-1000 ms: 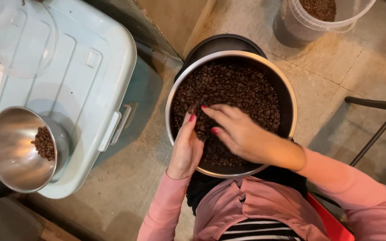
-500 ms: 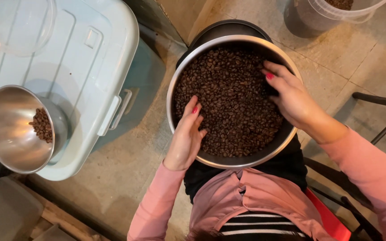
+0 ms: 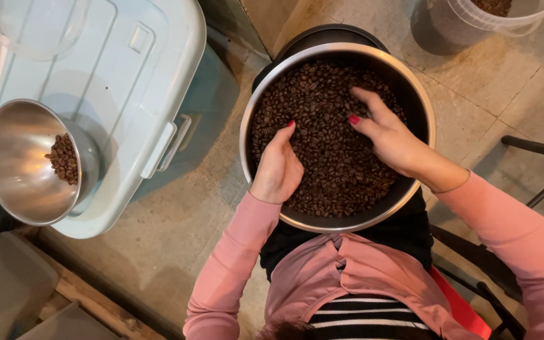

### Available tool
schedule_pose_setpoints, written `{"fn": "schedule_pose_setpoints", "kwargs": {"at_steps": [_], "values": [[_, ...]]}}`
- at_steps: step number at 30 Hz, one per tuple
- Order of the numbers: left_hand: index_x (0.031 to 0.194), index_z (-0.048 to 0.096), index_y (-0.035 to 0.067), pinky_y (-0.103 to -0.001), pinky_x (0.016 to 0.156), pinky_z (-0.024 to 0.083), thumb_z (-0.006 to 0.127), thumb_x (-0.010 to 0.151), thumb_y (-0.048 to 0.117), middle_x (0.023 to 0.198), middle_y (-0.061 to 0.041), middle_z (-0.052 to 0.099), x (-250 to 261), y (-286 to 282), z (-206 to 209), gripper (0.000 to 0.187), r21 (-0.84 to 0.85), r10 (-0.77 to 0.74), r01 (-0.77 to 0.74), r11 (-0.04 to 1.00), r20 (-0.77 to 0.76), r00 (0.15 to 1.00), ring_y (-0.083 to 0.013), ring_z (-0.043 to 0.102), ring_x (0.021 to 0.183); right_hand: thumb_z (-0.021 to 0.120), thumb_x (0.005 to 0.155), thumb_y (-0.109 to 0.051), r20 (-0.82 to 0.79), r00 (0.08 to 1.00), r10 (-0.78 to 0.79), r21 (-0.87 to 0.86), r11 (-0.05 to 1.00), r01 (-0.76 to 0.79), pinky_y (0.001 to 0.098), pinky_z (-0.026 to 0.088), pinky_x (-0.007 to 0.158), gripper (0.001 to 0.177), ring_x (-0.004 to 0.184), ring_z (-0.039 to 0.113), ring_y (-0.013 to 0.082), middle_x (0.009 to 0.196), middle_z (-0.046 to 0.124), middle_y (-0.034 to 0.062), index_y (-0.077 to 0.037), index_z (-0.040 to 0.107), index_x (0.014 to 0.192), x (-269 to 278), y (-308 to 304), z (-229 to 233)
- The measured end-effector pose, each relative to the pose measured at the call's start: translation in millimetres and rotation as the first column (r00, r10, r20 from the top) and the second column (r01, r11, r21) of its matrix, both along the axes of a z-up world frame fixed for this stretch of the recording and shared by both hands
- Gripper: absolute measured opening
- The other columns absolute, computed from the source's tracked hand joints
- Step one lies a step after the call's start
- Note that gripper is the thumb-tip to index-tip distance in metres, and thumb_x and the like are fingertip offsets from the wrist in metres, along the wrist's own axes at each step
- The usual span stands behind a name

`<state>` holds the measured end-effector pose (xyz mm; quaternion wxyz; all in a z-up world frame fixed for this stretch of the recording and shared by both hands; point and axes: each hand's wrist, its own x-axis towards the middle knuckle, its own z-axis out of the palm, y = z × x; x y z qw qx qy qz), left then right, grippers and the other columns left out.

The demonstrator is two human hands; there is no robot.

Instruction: Sorting roasted coffee beans by hand to remove defects and place them in a separate bowl

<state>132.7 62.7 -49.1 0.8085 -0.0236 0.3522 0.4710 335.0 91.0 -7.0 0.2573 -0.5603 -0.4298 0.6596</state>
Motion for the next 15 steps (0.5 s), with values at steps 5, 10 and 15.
{"fn": "schedule_pose_setpoints", "kwargs": {"at_steps": [5, 10, 15], "values": [[0.138, 0.052, -0.001, -0.038, 0.109, 0.041, 0.049, 0.100, 0.019, 0.134, -0.014, 0.059, -3, -1, -3, 0.043, 0.022, -0.013, 0.012, 1.000, 0.033, 0.999, -0.0250, 0.057, 0.120, 0.065, 0.090, -0.001, 0.051, 0.984, 0.171, 0.264, 0.948, -0.179, 0.0515, 0.031, 0.118, 0.038, 0.134, 0.047, 0.0273, 0.124, 0.058, 0.0107, -0.008, 0.062, 0.127, 29, -20, -40], [0.141, 0.049, 0.000, -0.039, 0.113, 0.035, 0.049, 0.097, 0.022, 0.140, -0.015, 0.055, -3, 1, 2, 0.049, -0.030, -0.029, 0.028, 0.999, -0.028, 0.999, -0.0260, 0.052, 0.126, 0.073, 0.088, -0.010, 0.276, 0.938, 0.210, 0.336, 0.893, -0.299, 0.0617, 0.042, 0.106, 0.021, 0.132, 0.052, 0.0458, 0.136, 0.059, 0.0221, -0.013, 0.077, 0.108, 18, -25, -20], [0.140, 0.049, -0.002, -0.041, 0.113, 0.037, 0.048, 0.098, 0.021, 0.139, -0.016, 0.055, -7, 0, 6, 0.048, -0.035, -0.014, 0.013, 0.999, -0.027, 1.000, -0.0274, 0.052, 0.125, 0.075, 0.086, -0.009, 0.356, 0.915, 0.187, 0.376, 0.868, -0.324, 0.0605, 0.048, 0.100, 0.020, 0.125, 0.059, 0.0480, 0.130, 0.063, 0.0250, -0.011, 0.078, 0.106, 13, -28, -16]]}}
